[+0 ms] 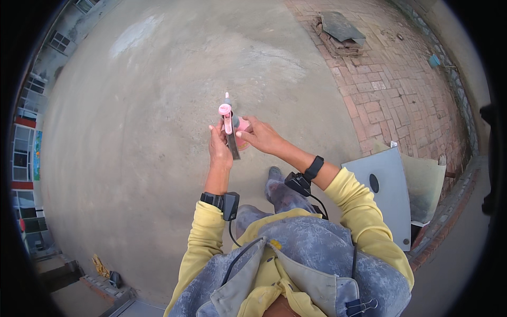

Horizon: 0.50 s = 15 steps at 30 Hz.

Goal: The person retrieves a pink spray bottle, walks to a tiled area, and disassembles it by unscrewing the pump and nozzle. They then rinse the parts in a basin of water and reassemble the spray bottle.

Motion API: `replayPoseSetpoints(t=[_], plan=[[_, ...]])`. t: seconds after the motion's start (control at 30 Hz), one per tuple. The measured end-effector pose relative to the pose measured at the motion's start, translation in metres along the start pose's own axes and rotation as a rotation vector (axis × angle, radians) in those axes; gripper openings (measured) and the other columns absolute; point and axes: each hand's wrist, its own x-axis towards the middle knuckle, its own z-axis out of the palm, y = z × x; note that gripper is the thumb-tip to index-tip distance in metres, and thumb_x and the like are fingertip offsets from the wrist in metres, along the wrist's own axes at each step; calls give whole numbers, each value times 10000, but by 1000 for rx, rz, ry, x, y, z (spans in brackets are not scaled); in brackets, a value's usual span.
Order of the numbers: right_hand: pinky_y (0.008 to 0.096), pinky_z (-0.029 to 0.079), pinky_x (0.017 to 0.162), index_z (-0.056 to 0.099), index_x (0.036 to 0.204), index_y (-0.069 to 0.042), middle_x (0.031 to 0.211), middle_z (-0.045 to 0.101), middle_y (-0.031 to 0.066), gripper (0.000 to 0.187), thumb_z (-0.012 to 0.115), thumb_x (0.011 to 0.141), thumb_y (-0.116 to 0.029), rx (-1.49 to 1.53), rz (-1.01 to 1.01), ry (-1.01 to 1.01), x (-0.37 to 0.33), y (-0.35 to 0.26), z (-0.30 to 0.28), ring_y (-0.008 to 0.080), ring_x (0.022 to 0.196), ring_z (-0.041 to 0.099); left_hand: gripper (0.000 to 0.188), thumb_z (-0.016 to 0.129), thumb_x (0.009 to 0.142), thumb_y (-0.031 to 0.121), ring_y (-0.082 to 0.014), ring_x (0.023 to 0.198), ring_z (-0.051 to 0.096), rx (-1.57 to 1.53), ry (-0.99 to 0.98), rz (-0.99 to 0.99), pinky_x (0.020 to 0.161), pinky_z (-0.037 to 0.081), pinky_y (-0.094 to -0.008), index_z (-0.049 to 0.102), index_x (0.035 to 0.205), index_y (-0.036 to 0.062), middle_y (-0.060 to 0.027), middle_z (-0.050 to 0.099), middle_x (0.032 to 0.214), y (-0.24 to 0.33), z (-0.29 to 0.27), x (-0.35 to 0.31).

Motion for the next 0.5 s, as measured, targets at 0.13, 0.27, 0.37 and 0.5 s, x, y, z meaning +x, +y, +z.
replayPoseSetpoints(t=[0.13,0.27,0.37,0.5], plan=[[389,536,751,387,1313,19,1016,632,185,570,631,878,-258,172,173,-6,142,21,-4,279,881,668,693,228,1022,554,-186,1201,509,135,-64,-44,1017,390,-359,382,1456,36,-86,548,1326,32,37,106],[375,528,724,421,1258,9,975,619,166,488,603,837,-158,174,189,142,243,61,-21,262,819,652,613,348,1026,493,-191,1057,604,405,-233,-60,921,468,-327,484,1386,15,-109,611,1212,58,43,207],[319,482,591,446,1235,-5,853,571,83,440,581,826,-98,440,337,271,328,91,-47,157,657,569,463,461,1014,357,-185,1005,640,499,-251,-4,896,482,-310,561,1304,11,-121,652,1153,78,36,303],[259,410,481,450,1289,-13,747,541,31,480,612,841,-67,495,307,358,417,96,-100,87,539,492,445,581,952,309,-212,1110,604,526,-166,40,981,442,-350,563,1296,26,-119,637,1216,104,27,421]])
